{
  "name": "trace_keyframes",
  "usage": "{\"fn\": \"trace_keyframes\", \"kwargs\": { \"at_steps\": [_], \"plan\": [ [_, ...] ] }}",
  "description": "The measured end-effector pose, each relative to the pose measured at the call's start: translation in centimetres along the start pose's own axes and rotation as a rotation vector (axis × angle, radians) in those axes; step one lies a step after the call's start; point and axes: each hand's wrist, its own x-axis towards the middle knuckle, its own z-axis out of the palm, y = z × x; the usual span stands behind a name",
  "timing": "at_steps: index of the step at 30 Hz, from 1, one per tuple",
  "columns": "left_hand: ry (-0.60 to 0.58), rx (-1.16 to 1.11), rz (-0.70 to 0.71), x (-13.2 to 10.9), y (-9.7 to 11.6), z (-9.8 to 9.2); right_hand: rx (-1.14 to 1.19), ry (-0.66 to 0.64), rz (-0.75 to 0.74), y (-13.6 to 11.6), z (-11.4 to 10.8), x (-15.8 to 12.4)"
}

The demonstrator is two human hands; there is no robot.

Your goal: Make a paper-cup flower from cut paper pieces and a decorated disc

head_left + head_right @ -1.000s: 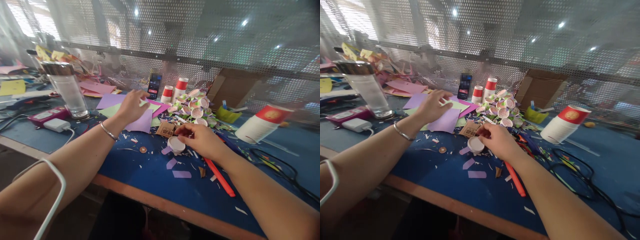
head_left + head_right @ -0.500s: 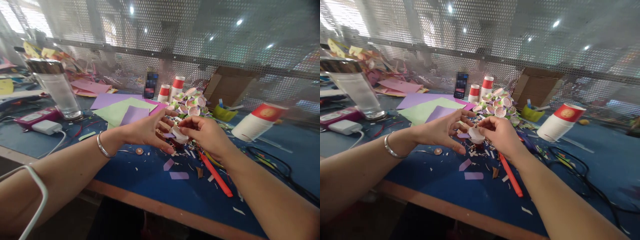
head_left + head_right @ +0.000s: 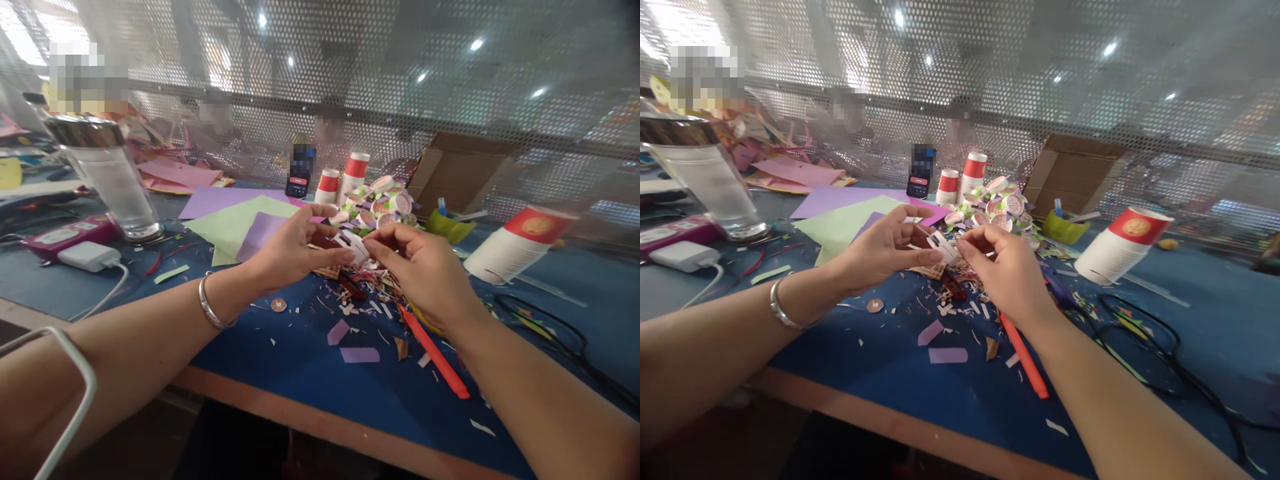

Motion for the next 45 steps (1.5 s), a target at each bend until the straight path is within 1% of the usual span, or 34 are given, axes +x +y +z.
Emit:
{"fn": "trace_keyframes", "kwargs": {
  "at_steps": [2,5,8,13,17,28,33,39,45],
  "plan": [
    [0.018,0.011,-0.013,0.0,0.2,0.0,-0.044,0.022,-0.045,-0.6,-0.1,-0.2],
    [0.038,-0.01,-0.019,-0.1,0.4,0.1,-0.048,0.001,-0.082,-1.4,-0.1,-0.5],
    [0.057,-0.095,-0.046,-0.2,0.4,0.3,-0.021,-0.018,-0.094,-1.6,0.0,-0.6],
    [0.047,-0.205,-0.069,-0.3,0.4,0.8,-0.039,-0.005,-0.121,-1.7,0.2,-0.7],
    [0.058,-0.156,-0.04,-0.3,0.3,1.1,-0.033,-0.006,-0.128,-2.1,0.3,-0.9],
    [0.058,0.022,0.187,-0.4,0.2,0.7,0.011,-0.019,-0.158,-2.9,-0.1,-1.1],
    [0.08,0.054,0.255,-0.4,0.3,0.7,0.021,-0.007,-0.192,-2.7,-0.3,-1.2],
    [0.117,0.113,0.26,-0.4,0.5,0.7,-0.062,0.051,-0.224,-2.7,0.1,-1.3],
    [0.1,0.108,0.222,-0.5,0.6,0.6,-0.151,0.073,-0.243,-2.8,0.3,-1.6]
  ]
}}
